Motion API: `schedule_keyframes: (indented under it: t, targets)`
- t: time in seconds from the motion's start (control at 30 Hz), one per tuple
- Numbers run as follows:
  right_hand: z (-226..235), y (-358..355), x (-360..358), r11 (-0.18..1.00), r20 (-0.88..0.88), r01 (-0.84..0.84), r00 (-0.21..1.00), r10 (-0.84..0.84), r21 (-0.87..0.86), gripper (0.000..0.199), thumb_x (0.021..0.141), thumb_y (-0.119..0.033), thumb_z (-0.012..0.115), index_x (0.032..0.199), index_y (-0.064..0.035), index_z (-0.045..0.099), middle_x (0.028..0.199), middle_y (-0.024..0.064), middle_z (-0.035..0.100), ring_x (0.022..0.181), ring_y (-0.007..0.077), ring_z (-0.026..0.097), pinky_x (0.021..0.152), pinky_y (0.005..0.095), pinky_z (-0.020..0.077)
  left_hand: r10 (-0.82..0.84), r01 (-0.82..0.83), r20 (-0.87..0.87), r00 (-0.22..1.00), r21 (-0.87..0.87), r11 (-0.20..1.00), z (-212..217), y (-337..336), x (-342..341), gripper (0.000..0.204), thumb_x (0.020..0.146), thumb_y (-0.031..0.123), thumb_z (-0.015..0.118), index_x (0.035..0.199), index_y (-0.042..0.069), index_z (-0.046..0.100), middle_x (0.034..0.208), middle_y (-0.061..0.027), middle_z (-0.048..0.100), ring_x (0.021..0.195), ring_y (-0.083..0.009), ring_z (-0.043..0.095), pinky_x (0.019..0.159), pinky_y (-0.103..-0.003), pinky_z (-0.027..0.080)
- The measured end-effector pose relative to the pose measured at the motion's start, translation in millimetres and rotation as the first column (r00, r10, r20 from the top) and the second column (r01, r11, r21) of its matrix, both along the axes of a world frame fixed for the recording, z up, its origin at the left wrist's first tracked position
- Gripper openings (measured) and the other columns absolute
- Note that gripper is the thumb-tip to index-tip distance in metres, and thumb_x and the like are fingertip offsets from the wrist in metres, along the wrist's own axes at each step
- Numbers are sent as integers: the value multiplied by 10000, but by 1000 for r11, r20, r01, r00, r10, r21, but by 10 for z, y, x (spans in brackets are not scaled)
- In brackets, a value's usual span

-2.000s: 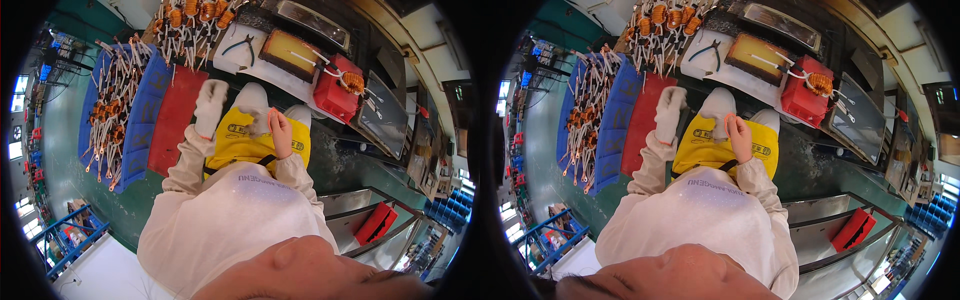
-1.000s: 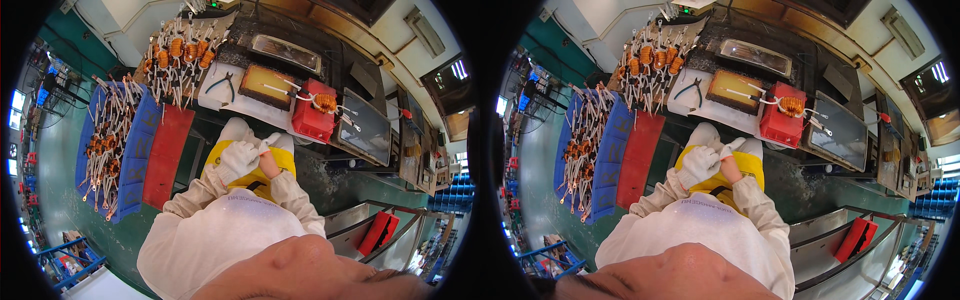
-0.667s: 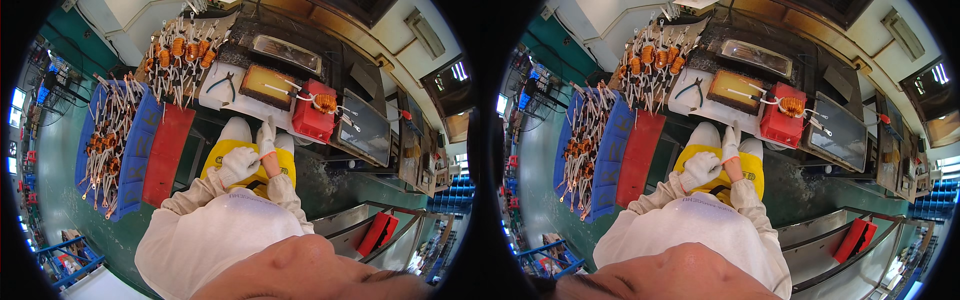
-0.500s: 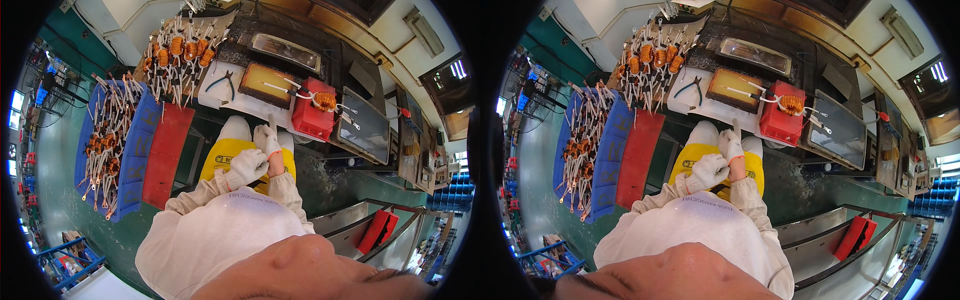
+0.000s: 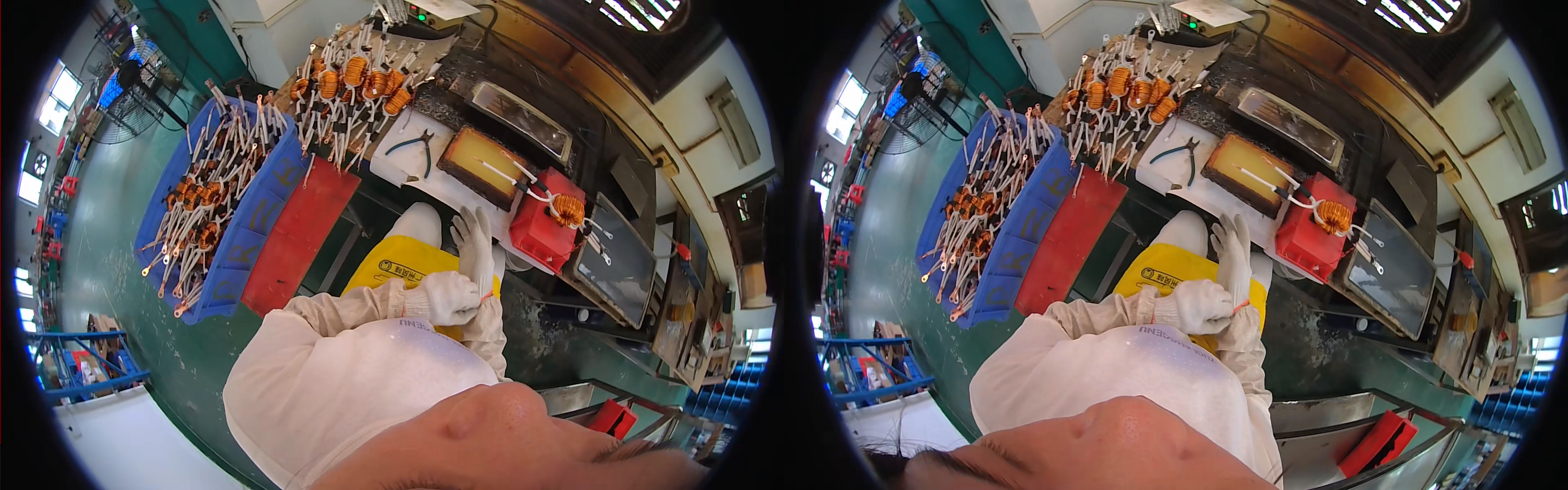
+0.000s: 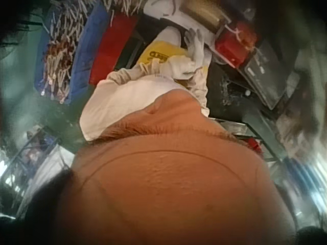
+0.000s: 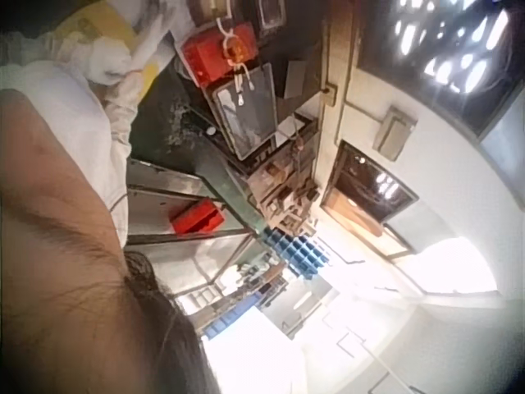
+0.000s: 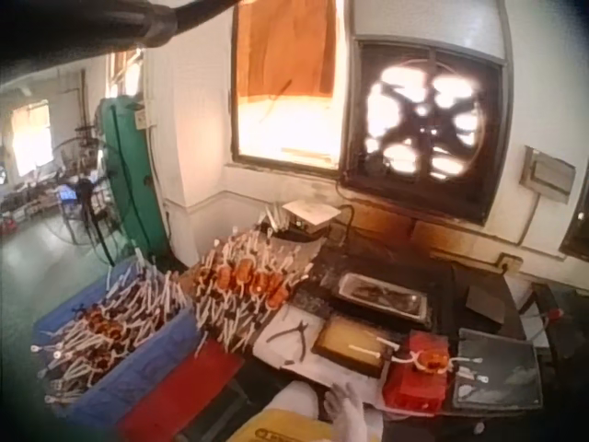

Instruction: Dipping copper wire transformer coils into a liquid bath, likely for tinning or soldering terminals.

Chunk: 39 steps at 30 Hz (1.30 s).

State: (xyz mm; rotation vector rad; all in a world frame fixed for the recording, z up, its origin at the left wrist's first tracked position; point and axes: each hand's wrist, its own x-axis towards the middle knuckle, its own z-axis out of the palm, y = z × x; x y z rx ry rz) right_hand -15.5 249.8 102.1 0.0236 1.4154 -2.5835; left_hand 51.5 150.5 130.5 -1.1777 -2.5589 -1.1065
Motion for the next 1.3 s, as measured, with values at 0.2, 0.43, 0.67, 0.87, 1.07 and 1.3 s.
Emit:
schedule_keyframes:
  t: [0.2,0.43,0.67,0.87,1.07,1.3]
  targets:
    - [-267,172,-82,953,-41,-70,995,86,295,340,1021,-235,541,1244,8,624,1274,143,649,1188,192,582,1056,336,411,-55,66,120,991,-82,994,-72,-278,-209,168,834,248,696,829,88,645,810,-113,625,765,-334,639,669,-440,527]
    - [-342,495,219,876,37,-27,999,10,482,259,1006,-215,574,1093,7,677,1123,110,699,1044,179,634,943,302,477,503,-550,380,777,19,835,-187,-1701,-1415,303,894,322,667,1069,75,678,998,-147,694,939,-295,678,842,-382,531]
    - [-460,656,507,840,110,133,969,-222,527,225,988,-176,565,1062,2,681,1060,86,690,1014,173,618,932,288,463,884,-913,234,404,50,405,-119,-2744,-2752,498,848,400,670,1199,50,619,1173,-203,642,1088,-358,629,974,-421,477]
    - [-680,544,439,877,131,162,960,-246,452,229,992,-159,553,1064,15,682,1090,107,684,1048,191,613,976,314,451,980,-991,187,71,-97,90,-244,-3022,-3293,726,786,460,726,1354,66,506,1329,-236,524,1203,-397,557,1024,-456,448]
    - [-584,366,236,919,141,115,973,-180,377,215,992,-141,554,1088,12,671,1149,127,695,1082,192,621,1008,314,446,972,-969,220,-82,-246,-26,-212,-2974,-3589,815,753,487,768,1400,81,483,1346,-235,513,1217,-393,554,1031,-457,456]
    - [-539,414,150,919,167,46,979,-120,391,224,994,-142,549,1105,15,664,1154,125,692,1084,193,619,1005,314,447,969,-983,233,-80,-180,-38,-198,-3096,-3630,806,693,499,802,1354,105,562,1342,-238,520,1210,-402,554,1036,-457,456]
